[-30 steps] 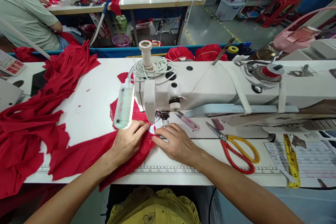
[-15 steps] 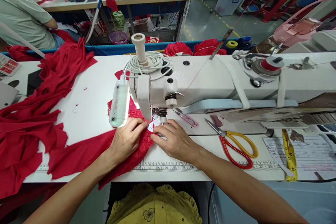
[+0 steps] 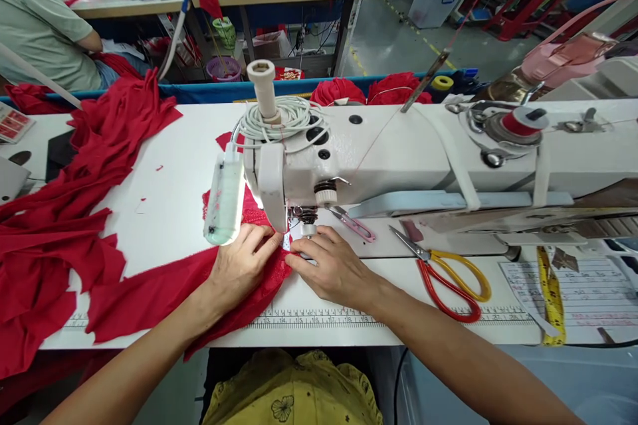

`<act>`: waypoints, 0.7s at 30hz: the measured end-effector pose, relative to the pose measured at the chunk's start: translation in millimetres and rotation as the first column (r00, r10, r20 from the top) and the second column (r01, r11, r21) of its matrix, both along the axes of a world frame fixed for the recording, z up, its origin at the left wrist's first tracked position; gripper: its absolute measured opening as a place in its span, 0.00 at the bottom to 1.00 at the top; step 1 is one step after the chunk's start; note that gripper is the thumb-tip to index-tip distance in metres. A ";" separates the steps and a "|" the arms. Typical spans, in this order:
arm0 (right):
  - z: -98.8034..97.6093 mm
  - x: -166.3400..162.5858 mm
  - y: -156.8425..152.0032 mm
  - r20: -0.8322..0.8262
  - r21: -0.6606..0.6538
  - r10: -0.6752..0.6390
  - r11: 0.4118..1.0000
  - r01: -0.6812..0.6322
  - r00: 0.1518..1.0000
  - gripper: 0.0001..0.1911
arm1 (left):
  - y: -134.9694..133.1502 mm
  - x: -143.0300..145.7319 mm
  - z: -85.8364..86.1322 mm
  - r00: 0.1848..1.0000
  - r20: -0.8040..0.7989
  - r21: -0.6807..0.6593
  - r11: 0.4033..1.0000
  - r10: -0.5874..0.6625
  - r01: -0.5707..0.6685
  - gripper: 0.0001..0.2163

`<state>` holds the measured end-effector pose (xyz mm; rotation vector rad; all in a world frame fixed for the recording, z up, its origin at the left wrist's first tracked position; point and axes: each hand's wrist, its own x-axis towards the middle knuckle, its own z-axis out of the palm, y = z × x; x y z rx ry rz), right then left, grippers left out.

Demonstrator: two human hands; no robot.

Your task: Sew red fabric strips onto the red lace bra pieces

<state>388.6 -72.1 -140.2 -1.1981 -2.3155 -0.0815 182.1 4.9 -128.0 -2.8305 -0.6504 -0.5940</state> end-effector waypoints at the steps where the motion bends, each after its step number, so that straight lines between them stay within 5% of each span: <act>1: 0.4 1.1 0.4 -0.019 -0.018 -0.002 1.000 0.002 1.000 0.13 | -0.3 0.4 0.6 1.000 -0.027 0.034 0.999 -0.001 0.001 0.15; 7: -2.1 4.3 9.2 0.003 -0.064 -0.189 0.980 0.189 0.982 0.16 | -2.4 3.0 3.5 0.992 -0.125 0.166 0.986 0.014 0.007 0.15; 21: -1.9 -5.0 8.2 0.152 -0.086 -0.171 0.979 0.185 0.974 0.16 | -20.5 8.0 6.9 0.969 -0.205 0.192 0.977 0.136 -0.097 0.14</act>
